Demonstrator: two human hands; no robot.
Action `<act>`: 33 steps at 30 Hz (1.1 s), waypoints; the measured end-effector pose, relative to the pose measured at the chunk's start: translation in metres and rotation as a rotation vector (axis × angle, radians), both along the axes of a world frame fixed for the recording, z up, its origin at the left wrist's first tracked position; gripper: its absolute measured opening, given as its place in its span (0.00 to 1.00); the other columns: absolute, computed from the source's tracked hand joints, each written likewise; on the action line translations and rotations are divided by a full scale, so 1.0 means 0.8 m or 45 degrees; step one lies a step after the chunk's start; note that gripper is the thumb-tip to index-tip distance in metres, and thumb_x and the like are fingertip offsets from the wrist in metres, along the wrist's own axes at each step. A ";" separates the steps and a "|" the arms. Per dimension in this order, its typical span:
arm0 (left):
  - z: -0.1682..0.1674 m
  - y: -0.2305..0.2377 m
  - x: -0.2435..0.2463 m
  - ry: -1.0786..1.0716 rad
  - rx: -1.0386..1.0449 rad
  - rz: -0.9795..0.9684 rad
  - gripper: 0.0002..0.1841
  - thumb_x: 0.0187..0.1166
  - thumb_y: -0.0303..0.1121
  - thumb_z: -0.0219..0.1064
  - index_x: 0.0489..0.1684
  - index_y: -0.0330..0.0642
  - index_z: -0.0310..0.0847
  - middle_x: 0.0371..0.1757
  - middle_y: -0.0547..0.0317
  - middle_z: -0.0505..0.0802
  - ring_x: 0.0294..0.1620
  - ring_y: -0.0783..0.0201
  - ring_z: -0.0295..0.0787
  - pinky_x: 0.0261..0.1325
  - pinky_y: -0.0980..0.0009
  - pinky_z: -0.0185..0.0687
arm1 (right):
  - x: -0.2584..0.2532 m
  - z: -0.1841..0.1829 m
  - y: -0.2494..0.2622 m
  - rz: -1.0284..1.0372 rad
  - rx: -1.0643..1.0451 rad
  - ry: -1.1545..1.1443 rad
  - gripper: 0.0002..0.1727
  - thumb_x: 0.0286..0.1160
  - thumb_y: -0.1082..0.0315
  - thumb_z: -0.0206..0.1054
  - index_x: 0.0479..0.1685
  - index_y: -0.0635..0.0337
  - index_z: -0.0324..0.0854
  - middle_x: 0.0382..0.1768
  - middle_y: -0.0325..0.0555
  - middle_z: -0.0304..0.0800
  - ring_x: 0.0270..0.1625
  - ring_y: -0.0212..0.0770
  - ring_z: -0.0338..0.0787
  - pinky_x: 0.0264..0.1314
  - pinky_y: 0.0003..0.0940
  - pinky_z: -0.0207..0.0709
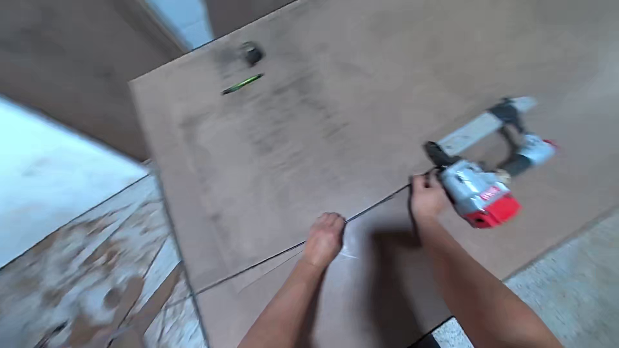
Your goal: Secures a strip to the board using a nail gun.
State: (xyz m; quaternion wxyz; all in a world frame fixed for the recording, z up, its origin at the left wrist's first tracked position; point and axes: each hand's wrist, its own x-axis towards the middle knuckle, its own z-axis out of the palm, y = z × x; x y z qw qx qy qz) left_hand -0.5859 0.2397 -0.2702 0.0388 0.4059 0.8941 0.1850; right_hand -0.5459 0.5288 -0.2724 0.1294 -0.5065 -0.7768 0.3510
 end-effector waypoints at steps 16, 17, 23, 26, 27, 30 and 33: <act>-0.006 0.009 -0.043 0.137 -0.149 -0.303 0.13 0.87 0.40 0.58 0.39 0.43 0.83 0.41 0.51 0.90 0.46 0.49 0.91 0.43 0.52 0.88 | 0.069 0.063 0.085 0.489 0.722 -0.602 0.64 0.49 0.31 0.80 0.90 0.56 0.60 0.81 0.69 0.70 0.82 0.74 0.69 0.84 0.81 0.49; -0.007 0.011 -0.045 0.150 -0.133 -0.299 0.13 0.87 0.40 0.58 0.38 0.43 0.83 0.40 0.51 0.90 0.45 0.49 0.91 0.42 0.52 0.88 | 0.054 0.068 0.099 0.498 0.667 -0.701 0.65 0.45 0.35 0.85 0.90 0.56 0.59 0.80 0.71 0.71 0.81 0.77 0.69 0.82 0.84 0.49; -0.008 0.019 -0.043 0.135 -0.135 -0.202 0.12 0.86 0.40 0.58 0.38 0.45 0.84 0.38 0.55 0.90 0.43 0.52 0.92 0.40 0.55 0.89 | 0.010 0.069 0.110 0.466 0.618 -0.815 0.51 0.44 0.48 0.87 0.74 0.64 0.71 0.68 0.63 0.83 0.72 0.67 0.82 0.77 0.70 0.66; -0.004 0.034 -0.044 0.072 -0.117 -0.171 0.10 0.85 0.37 0.62 0.36 0.44 0.85 0.34 0.53 0.91 0.39 0.49 0.92 0.36 0.51 0.88 | 0.015 0.084 0.111 0.357 0.575 -0.708 0.51 0.48 0.44 0.86 0.75 0.63 0.70 0.65 0.63 0.85 0.67 0.67 0.86 0.68 0.71 0.74; 0.000 0.034 -0.043 0.025 -0.134 -0.166 0.09 0.84 0.36 0.63 0.36 0.43 0.85 0.34 0.52 0.91 0.40 0.48 0.92 0.37 0.50 0.87 | 0.013 0.088 0.108 0.314 0.557 -0.661 0.51 0.49 0.43 0.85 0.76 0.62 0.70 0.65 0.63 0.85 0.65 0.67 0.87 0.65 0.71 0.76; 0.005 0.033 -0.043 0.016 -0.168 -0.178 0.08 0.84 0.34 0.63 0.37 0.43 0.85 0.33 0.52 0.89 0.39 0.49 0.91 0.35 0.52 0.86 | 0.003 0.094 0.090 0.228 0.533 -0.577 0.54 0.49 0.41 0.84 0.78 0.62 0.68 0.65 0.65 0.84 0.61 0.69 0.88 0.58 0.73 0.79; 0.004 0.047 -0.041 0.063 -0.155 -0.179 0.09 0.84 0.34 0.62 0.38 0.43 0.86 0.33 0.53 0.90 0.39 0.50 0.91 0.35 0.55 0.86 | 0.004 0.085 0.079 0.275 0.582 -0.598 0.54 0.46 0.41 0.84 0.77 0.60 0.69 0.65 0.63 0.85 0.63 0.69 0.87 0.61 0.72 0.78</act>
